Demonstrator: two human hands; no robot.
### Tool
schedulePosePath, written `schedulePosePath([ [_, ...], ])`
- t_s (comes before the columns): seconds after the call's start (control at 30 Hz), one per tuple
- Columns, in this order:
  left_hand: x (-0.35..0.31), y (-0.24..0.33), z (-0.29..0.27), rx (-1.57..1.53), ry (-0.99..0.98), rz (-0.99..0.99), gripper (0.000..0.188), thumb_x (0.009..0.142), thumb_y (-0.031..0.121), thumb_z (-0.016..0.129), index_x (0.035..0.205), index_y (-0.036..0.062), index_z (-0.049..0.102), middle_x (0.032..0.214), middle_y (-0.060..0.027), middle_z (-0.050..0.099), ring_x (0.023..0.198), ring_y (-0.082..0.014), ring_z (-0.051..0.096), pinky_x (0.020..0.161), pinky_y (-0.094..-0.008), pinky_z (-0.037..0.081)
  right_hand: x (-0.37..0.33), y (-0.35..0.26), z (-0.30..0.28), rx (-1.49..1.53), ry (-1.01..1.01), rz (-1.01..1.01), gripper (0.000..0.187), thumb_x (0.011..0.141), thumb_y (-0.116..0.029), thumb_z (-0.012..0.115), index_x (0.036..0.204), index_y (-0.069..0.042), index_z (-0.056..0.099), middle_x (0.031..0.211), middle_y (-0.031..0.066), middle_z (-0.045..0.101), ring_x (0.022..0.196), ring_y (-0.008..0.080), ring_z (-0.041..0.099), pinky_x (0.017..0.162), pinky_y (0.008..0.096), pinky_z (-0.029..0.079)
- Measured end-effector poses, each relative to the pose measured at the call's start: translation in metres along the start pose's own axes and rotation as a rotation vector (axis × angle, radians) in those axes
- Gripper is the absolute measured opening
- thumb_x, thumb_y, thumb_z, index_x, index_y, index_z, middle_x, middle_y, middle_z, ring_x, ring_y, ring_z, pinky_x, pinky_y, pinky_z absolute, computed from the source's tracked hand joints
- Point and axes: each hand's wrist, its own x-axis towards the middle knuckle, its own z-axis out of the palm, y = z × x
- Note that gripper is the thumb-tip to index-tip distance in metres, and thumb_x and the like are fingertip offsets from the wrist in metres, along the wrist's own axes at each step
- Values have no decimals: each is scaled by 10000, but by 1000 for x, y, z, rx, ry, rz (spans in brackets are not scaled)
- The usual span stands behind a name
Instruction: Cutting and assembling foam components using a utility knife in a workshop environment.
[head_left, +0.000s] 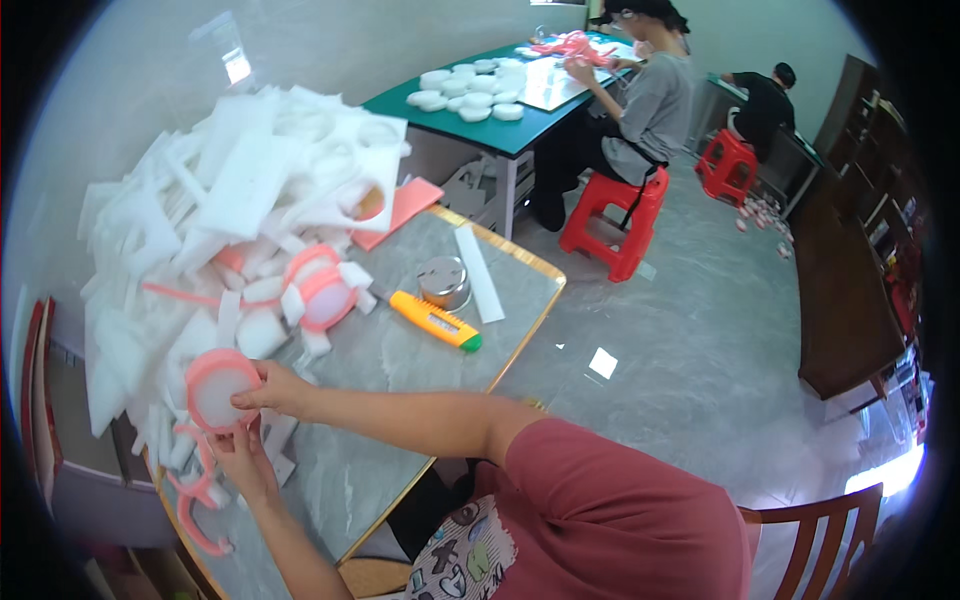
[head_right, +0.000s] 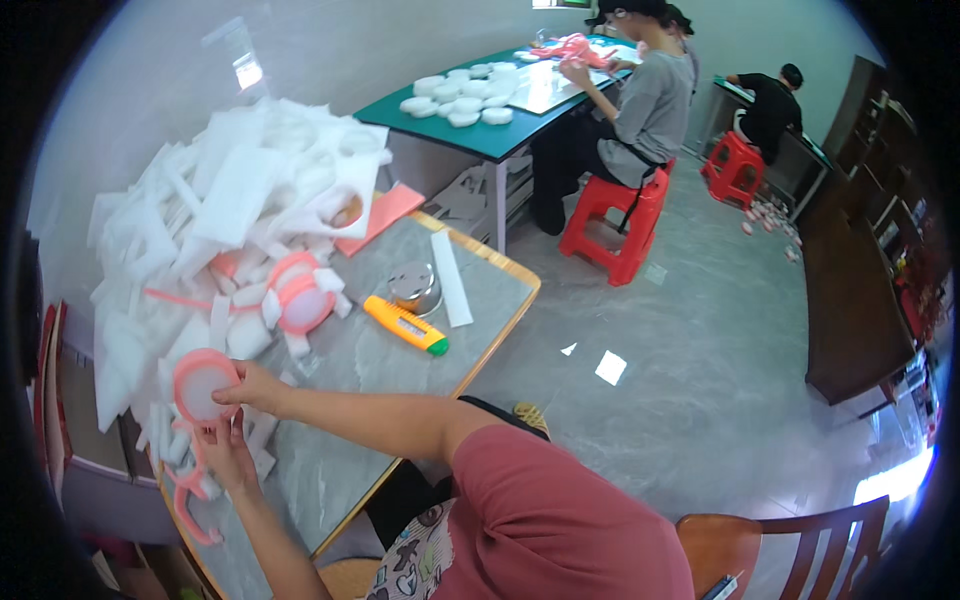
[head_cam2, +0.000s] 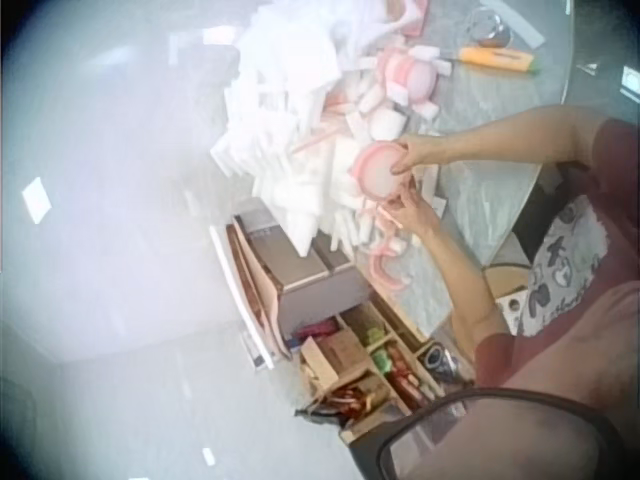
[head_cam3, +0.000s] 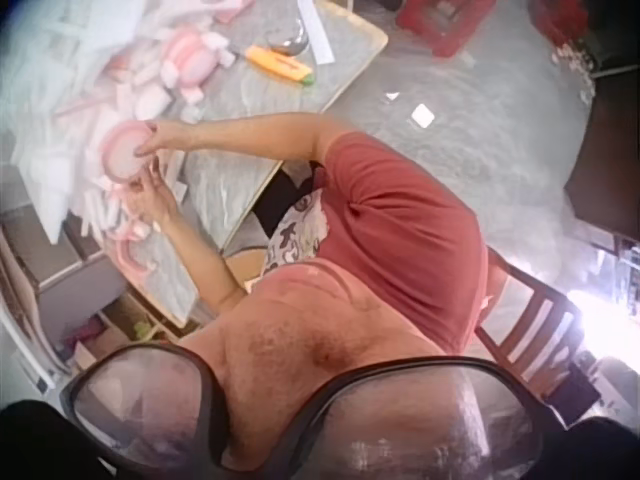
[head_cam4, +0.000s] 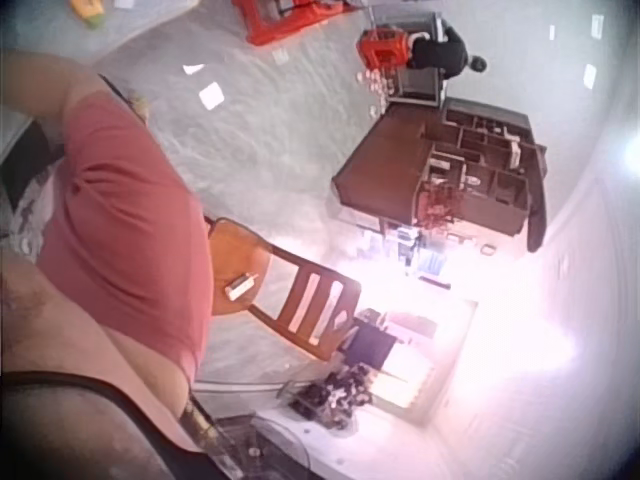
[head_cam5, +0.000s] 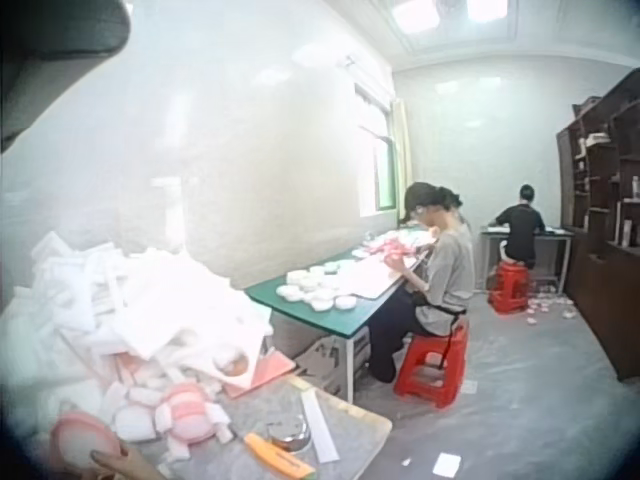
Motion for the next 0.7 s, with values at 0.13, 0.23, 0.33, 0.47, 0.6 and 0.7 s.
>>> schedulePosePath([
  [0.13,5,-6,5,168,-14,-23,501,898,151,559,1326,64,314,1228,-81,411,1108,-203,473,889,-340,422,12,-22,-24,-395,38,-263,456,687,-75,708,1113,-36,551,1082,62,580,995,169,549,858,312,456],
  [0.23,11,-2,-7,127,-32,125,556,921,229,520,1371,86,226,1192,-80,411,1033,-187,482,787,-317,444,15,-28,-30,-1023,19,-669,385,612,25,673,967,-121,645,1051,80,567,1032,258,534,883,361,431],
  [0.33,15,-19,-24,309,14,70,609,917,245,535,1388,82,185,1190,-73,405,985,-166,498,766,-311,450,14,-27,-30,-1180,-106,-785,352,540,49,638,834,-140,677,1031,115,536,1044,312,481,904,375,413],
  [0.47,22,-25,-45,147,122,-60,639,913,251,551,1385,68,161,1119,-60,460,903,-148,528,755,-302,457,15,-31,-30,-1155,-227,-839,363,543,50,643,865,-117,668,1120,136,496,1076,324,462,920,385,400],
  [0.6,27,-21,-37,73,197,-86,465,935,247,510,1287,-3,338,1068,-71,555,885,-166,575,797,-304,471,15,-19,-21,-912,159,-810,588,590,34,657,1156,-87,557,1174,145,478,1059,319,486,897,386,424],
  [0.7,29,-23,-43,-3,234,-65,400,943,265,483,1204,-35,441,1103,-96,575,925,-189,588,836,-315,475,7,-2,-11,-593,208,-247,790,630,-116,745,1325,-65,373,1226,137,458,1094,281,484,875,387,437],
])
